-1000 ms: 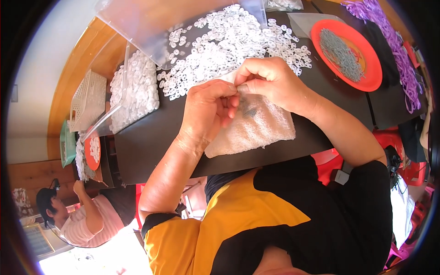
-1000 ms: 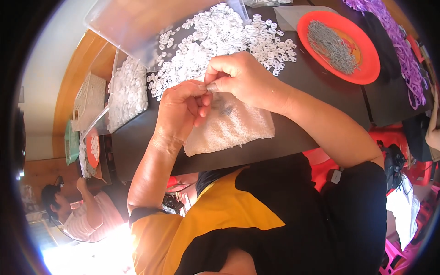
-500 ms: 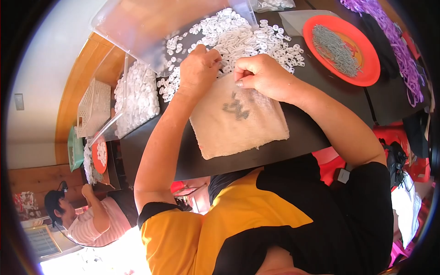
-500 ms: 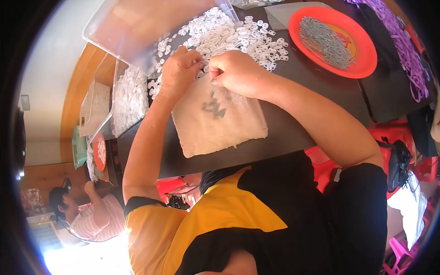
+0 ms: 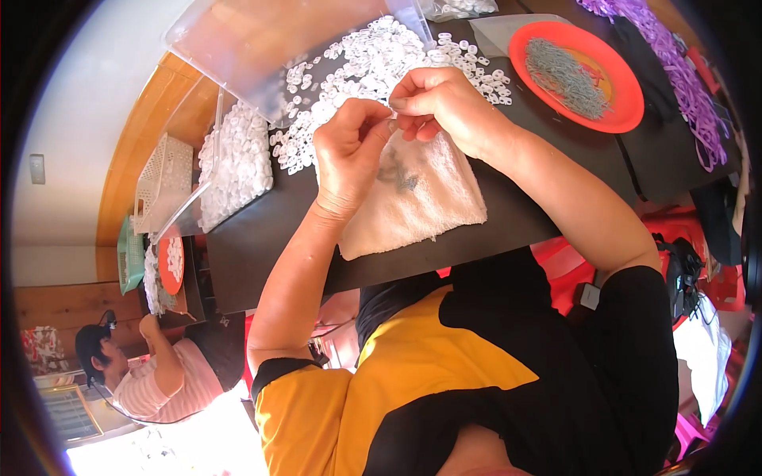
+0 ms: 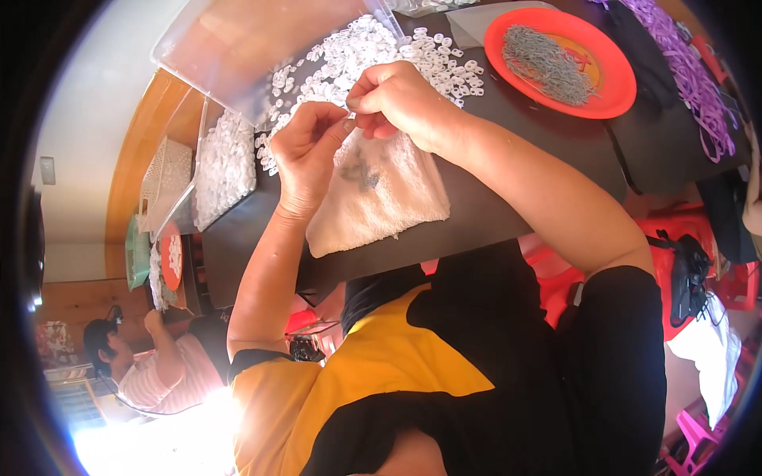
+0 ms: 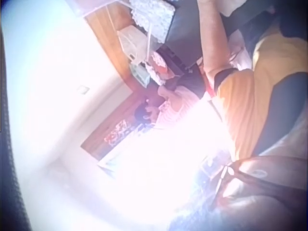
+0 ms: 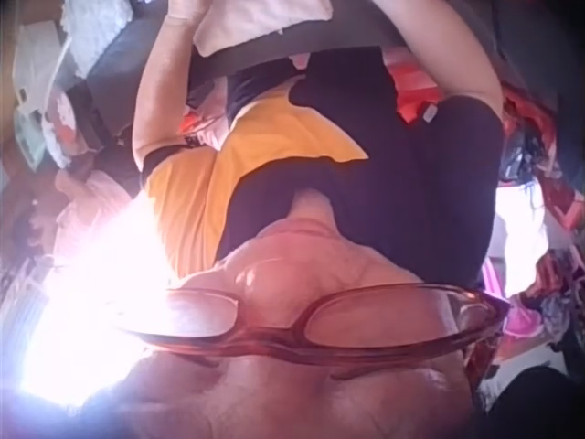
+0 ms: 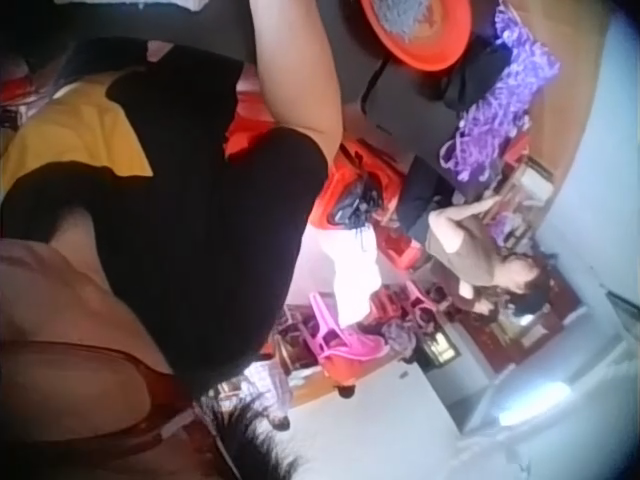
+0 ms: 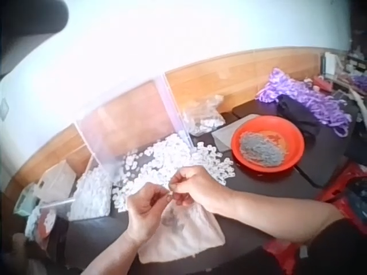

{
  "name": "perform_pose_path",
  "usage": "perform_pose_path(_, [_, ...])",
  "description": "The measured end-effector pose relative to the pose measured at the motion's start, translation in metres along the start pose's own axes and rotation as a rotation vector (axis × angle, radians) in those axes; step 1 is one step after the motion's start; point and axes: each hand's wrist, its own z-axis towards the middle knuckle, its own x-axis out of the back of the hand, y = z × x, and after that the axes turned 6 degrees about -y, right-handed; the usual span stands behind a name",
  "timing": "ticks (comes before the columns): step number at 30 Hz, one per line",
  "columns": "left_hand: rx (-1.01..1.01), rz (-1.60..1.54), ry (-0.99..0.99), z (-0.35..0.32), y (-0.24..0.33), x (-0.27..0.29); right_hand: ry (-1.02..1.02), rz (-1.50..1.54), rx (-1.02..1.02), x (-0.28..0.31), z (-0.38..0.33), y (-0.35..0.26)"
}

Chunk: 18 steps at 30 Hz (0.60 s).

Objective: Manually assemble small white plastic components by inserting pins or smaller pieces into them.

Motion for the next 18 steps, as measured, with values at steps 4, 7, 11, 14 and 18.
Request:
perform_pose_path(4, [-0.176,0.058,0.022,-0.005,-0.003,-0.004,0.009,-0.010,0.034,-0.002,0.000,0.003])
perform_pose_path(7, [-0.092,-0.072,0.050,-0.010,-0.002,-0.008,0.010,-0.024,0.080,-0.004,-0.001,0.005])
perform_pose_path(11, [0.161,-0.463,0.057,-0.010,-0.001,-0.007,0.019,-0.112,0.161,-0.005,0.003,0.012])
perform_pose_path(14, [0.254,-0.617,0.085,-0.006,0.005,-0.007,0.024,-0.148,0.209,-0.006,0.004,0.014])
perform_pose_path(18, [0.350,-0.717,-0.011,-0.004,-0.004,0.001,-0.013,-0.180,0.223,-0.006,0.005,0.012])
